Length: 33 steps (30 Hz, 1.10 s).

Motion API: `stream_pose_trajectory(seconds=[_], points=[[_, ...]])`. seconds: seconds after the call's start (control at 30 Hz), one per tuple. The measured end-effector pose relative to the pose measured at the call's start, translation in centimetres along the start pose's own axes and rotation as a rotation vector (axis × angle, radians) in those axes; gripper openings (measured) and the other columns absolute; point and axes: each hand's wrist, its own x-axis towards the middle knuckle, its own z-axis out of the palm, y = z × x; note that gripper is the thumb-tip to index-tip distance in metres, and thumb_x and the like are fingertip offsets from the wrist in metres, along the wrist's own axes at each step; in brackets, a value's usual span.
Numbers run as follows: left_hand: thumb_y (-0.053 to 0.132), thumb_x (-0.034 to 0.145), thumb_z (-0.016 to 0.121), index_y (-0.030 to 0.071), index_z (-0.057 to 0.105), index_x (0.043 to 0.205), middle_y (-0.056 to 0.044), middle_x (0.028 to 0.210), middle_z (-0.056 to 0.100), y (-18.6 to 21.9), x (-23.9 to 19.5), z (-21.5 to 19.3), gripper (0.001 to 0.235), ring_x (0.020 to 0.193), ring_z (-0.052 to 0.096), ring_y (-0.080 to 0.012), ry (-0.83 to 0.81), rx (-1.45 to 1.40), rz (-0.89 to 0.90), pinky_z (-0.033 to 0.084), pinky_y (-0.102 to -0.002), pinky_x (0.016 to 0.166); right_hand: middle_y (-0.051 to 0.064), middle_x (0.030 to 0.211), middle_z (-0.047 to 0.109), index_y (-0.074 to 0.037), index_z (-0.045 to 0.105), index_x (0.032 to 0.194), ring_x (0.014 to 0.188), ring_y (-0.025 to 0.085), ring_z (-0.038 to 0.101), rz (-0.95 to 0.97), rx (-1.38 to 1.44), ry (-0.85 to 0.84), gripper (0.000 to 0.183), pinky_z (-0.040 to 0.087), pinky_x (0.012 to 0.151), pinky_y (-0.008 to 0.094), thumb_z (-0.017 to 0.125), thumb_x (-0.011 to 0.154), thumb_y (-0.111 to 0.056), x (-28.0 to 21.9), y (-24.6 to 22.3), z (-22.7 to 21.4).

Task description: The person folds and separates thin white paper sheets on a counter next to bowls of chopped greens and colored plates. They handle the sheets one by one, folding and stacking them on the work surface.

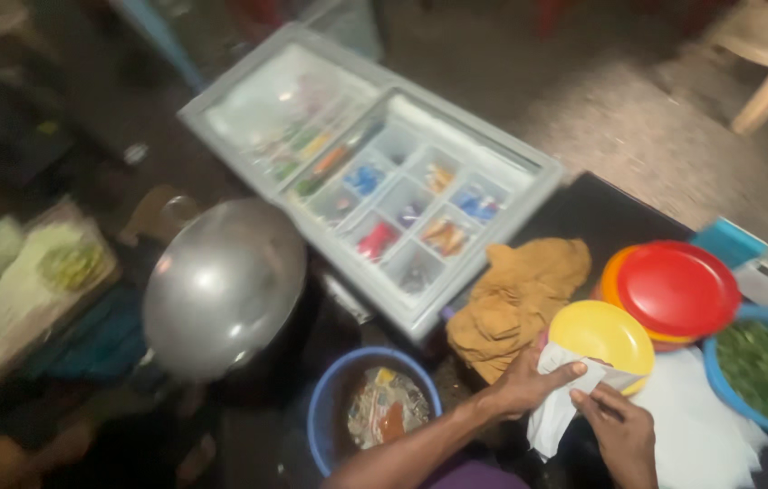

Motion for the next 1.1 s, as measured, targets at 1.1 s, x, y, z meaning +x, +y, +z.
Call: stream_pose_trajectory(seconds=[1.1], points=[[0.029, 0.105, 0.072, 0.0, 0.073, 0.12, -0.004, 0.104, 0.073, -3.4, -8.5, 6.8, 0.032, 0.09, 0.067, -0.0089, 0.124, 0.038, 0.068, 0.055, -0.027, 0.077, 0.007, 0.079, 0.071, 0.006, 0.074, 0.109, 0.064, 0.004, 0.059, -0.226, 0.051, 0.211, 0.021, 0.043, 0.06, 0.018, 0.08, 0.093, -0.006, -6.2, 5.7, -3.0]])
